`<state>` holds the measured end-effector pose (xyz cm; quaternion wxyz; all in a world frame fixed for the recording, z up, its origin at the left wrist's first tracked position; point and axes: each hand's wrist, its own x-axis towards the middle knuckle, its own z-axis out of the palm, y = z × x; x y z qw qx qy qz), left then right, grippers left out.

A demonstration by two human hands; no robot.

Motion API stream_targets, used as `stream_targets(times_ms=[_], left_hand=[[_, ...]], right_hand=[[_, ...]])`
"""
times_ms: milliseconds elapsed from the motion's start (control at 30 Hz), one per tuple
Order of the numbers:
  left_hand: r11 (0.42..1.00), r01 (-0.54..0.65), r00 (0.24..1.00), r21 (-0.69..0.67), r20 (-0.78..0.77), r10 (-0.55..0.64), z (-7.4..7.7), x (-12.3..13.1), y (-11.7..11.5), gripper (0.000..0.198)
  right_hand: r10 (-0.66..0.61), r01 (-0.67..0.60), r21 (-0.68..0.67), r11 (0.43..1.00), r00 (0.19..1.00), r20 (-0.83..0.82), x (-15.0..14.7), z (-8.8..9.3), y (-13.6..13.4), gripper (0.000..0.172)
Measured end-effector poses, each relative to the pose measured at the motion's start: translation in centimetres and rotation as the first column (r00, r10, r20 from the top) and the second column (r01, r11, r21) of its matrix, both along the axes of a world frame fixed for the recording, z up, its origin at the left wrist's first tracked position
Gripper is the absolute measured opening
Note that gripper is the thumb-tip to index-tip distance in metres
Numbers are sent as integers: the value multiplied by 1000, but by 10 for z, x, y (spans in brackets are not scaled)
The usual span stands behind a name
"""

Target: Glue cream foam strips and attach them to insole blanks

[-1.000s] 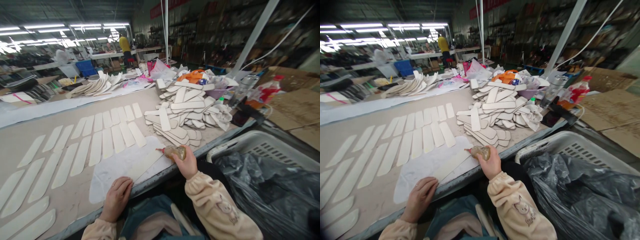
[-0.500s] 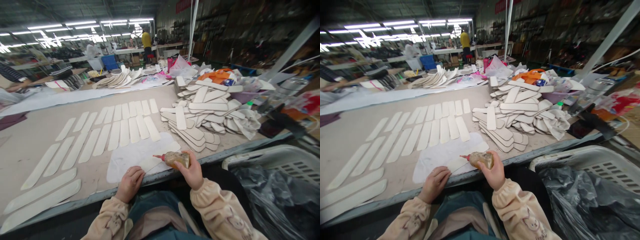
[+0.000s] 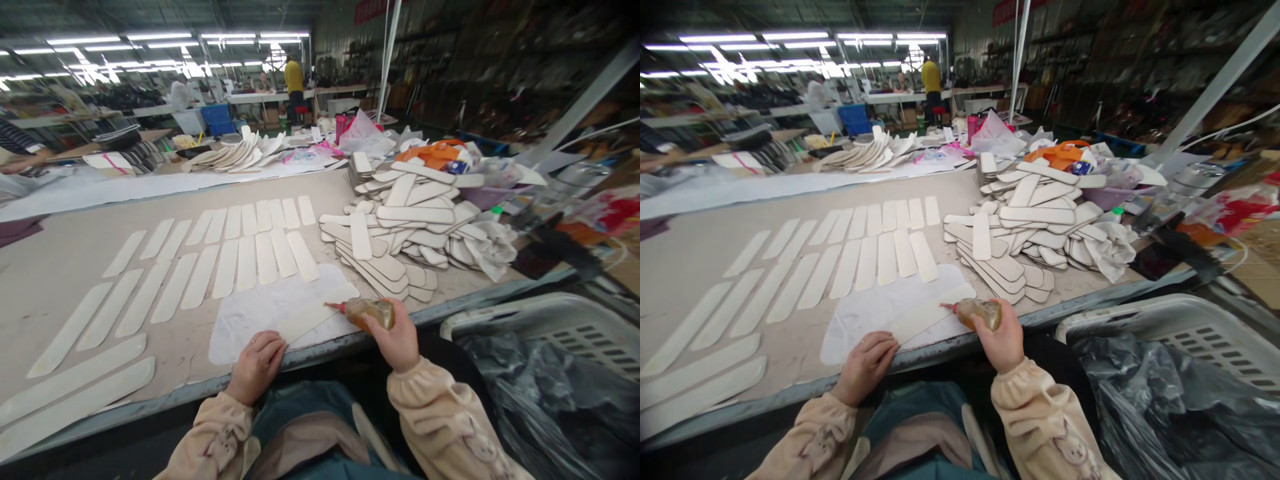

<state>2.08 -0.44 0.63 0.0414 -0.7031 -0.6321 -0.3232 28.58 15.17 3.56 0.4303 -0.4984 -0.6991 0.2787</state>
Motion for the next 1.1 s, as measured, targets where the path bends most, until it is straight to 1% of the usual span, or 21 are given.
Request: stream_targets(times_ms=[67, 100, 167, 200, 267, 367, 433, 533, 667, 800, 900, 1000, 1100], left_hand=[[1000, -5, 1000, 5, -7, 5, 0, 0, 0, 11], [1000, -10, 1000, 2, -10, 10, 0, 0, 0, 11], [1000, -22, 1000, -7, -10, 22, 1, 0, 0, 11], [1000, -27, 1000, -13, -10, 27, 1, 0, -1, 11], [999, -33, 999, -24, -9, 32, 1, 0, -1, 12], [999, -35, 999, -29, -3, 35, 1, 0, -2, 13], [999, -35, 999, -30, 3, 35, 0, 0, -2, 13], [999, -30, 1000, -39, 0, 30, 0, 0, -2, 12], [999, -28, 1000, -47, -2, 28, 0, 0, -1, 12], [998, -35, 999, -51, 7, 36, -1, 0, -1, 14], [998, -35, 999, -57, 0, 35, -1, 0, -1, 13], [999, -24, 1000, -46, -7, 24, 0, -1, -1, 12], [1000, -17, 1000, -23, -15, 17, 0, -2, 1, 11]], right_hand=[[-95, 93, 66, 993, 995, 25, 11, 0, 10, 46], [-124, 121, 90, 989, 992, 27, 14, 1, 12, 46], [-116, 117, 80, 990, 993, -11, 13, 3, 10, 45], [-79, 81, 43, 996, 996, -48, 10, 5, 6, 45], [32, -38, -45, 998, 992, -124, -2, 7, -6, 45], [189, -207, -104, 973, 969, -162, -25, 8, -25, 44], [246, -264, -109, 958, 957, -155, -39, 6, -34, 45], [285, -299, -108, 948, 949, -133, -51, 3, -39, 45], [288, -297, -108, 949, 953, -94, -51, 3, -40, 43], [299, -304, -86, 949, 952, -68, -43, 6, -42, 41], [310, -315, -98, 944, 949, -57, -37, 9, -43, 40], [270, -274, -119, 955, 962, -46, -27, 12, -36, 40], [190, -193, -117, 974, 981, -35, -11, 16, -22, 39]])
